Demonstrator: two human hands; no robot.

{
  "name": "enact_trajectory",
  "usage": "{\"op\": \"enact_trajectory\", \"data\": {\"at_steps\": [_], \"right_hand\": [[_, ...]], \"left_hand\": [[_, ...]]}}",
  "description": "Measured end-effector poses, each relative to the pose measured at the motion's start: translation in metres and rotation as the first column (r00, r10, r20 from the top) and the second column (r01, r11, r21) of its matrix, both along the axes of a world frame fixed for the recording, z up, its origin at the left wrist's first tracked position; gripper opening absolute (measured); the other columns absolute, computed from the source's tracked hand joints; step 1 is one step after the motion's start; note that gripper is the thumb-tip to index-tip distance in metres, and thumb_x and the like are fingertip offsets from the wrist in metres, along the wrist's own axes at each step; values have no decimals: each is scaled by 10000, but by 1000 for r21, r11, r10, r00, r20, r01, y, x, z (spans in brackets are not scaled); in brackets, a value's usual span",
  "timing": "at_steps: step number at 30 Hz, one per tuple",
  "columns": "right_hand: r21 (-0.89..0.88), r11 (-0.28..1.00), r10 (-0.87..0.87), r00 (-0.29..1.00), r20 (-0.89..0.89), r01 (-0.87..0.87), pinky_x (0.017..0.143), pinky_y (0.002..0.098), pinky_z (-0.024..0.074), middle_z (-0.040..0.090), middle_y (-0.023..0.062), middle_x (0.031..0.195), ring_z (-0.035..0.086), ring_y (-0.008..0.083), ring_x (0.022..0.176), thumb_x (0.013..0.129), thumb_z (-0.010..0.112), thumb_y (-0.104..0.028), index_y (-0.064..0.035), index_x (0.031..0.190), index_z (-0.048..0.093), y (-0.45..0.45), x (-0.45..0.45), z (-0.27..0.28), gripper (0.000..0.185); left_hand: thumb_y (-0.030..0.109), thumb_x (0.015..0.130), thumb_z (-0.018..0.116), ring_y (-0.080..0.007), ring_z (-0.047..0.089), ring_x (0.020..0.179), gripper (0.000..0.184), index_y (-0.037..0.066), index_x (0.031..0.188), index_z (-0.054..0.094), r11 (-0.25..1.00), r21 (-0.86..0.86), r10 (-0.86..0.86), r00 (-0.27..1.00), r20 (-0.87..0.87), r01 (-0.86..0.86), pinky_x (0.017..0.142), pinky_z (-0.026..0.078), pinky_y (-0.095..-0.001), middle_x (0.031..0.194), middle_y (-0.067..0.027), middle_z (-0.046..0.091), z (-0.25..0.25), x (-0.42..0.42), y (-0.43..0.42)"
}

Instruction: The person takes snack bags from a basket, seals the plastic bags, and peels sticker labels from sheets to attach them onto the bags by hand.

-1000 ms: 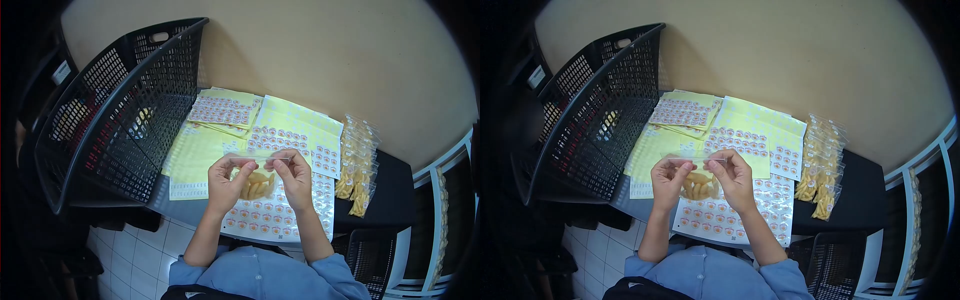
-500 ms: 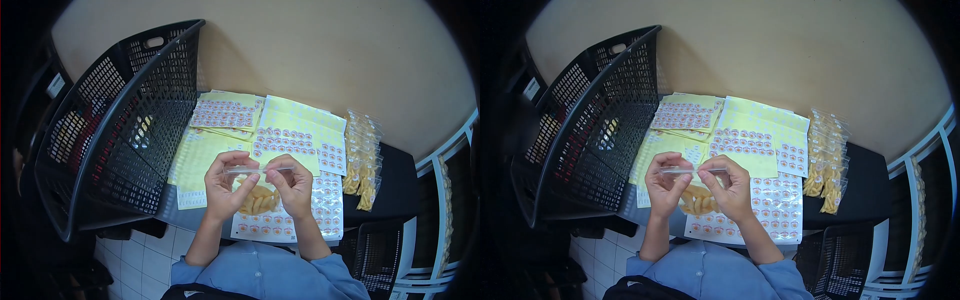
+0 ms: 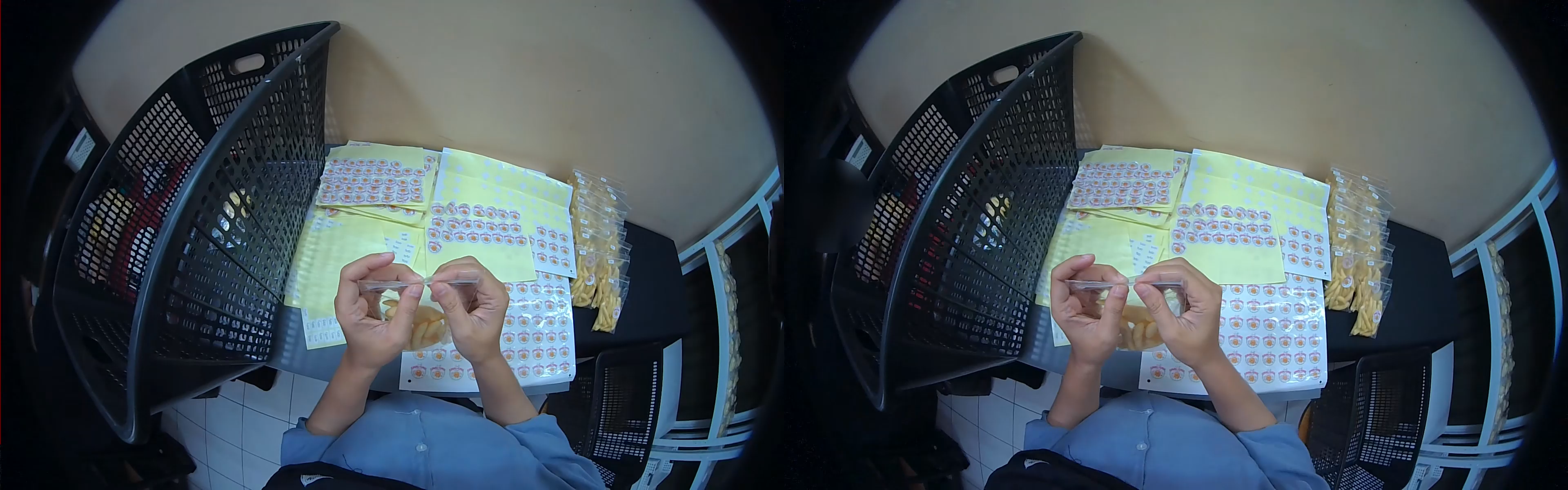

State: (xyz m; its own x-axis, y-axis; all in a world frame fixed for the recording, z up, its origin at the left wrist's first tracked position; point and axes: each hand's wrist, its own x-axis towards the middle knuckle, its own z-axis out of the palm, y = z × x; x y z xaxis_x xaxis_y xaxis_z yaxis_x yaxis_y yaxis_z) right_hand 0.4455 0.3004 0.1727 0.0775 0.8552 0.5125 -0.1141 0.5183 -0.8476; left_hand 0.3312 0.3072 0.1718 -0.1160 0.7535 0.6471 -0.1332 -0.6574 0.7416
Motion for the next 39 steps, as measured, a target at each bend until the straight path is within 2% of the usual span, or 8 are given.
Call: {"op": "enact_trajectory", "data": {"at_steps": [14,17,19,20,22,25,32,39], "right_hand": [[0,995,-96,995,-25,96,604,218,417,564,80,745,521,103,681,741,597,-10,6,786,555,3,-19,0,64],[49,993,-103,994,-31,105,597,219,416,561,78,732,519,104,673,742,601,-19,6,788,551,2,-17,-1,73],[-18,997,-69,998,-12,68,606,219,414,559,76,731,518,111,670,745,604,-31,7,794,548,2,-13,1,83],[-19,998,-68,998,-11,68,606,219,414,559,76,731,518,111,670,745,604,-31,7,794,548,2,-12,1,83],[2,1000,-31,999,6,31,623,220,410,551,77,757,513,112,687,755,588,-32,6,812,543,2,-10,1,82],[-14,1000,10,999,-54,-11,641,223,406,537,78,782,506,107,707,764,568,-27,7,817,533,2,-8,1,71],[-15,1000,21,999,26,-21,654,226,404,517,77,781,497,115,722,770,545,-18,8,823,513,0,1,-3,67],[-13,1000,-18,998,-57,17,645,229,407,521,76,776,503,117,697,779,544,-46,4,800,514,1,5,-7,62]], "left_hand": [[-85,712,571,-119,547,735,369,-2,1024,391,999,-52,7,998,62,-3,684,435,-227,765,-84,557,-1,-6,3],[-77,709,576,-121,553,735,445,-14,1090,356,1000,-19,22,1000,12,-22,682,439,-227,767,-86,560,-1,-7,3],[-73,704,579,-126,561,730,597,-38,1203,254,999,-51,-7,999,41,9,690,443,-233,787,-95,567,2,-6,4],[-73,704,579,-126,561,730,597,-38,1203,254,999,-52,-6,999,42,8,690,443,-233,787,-95,567,5,-6,3],[-74,699,577,-133,568,726,722,-52,1269,134,994,-101,-41,999,20,42,702,444,-237,782,-100,574,9,-5,1],[-79,695,575,-131,572,721,731,-55,1274,129,996,-90,-14,999,-36,11,701,445,-234,763,-104,580,6,-3,2],[-85,692,570,-132,578,713,686,-68,1249,171,996,-85,25,1000,12,-24,671,459,-225,750,-104,583,0,10,-1],[-85,693,566,-143,583,712,666,-64,1237,182,993,-106,56,998,20,-53,666,472,-235,756,-107,581,-2,18,-2]]}}
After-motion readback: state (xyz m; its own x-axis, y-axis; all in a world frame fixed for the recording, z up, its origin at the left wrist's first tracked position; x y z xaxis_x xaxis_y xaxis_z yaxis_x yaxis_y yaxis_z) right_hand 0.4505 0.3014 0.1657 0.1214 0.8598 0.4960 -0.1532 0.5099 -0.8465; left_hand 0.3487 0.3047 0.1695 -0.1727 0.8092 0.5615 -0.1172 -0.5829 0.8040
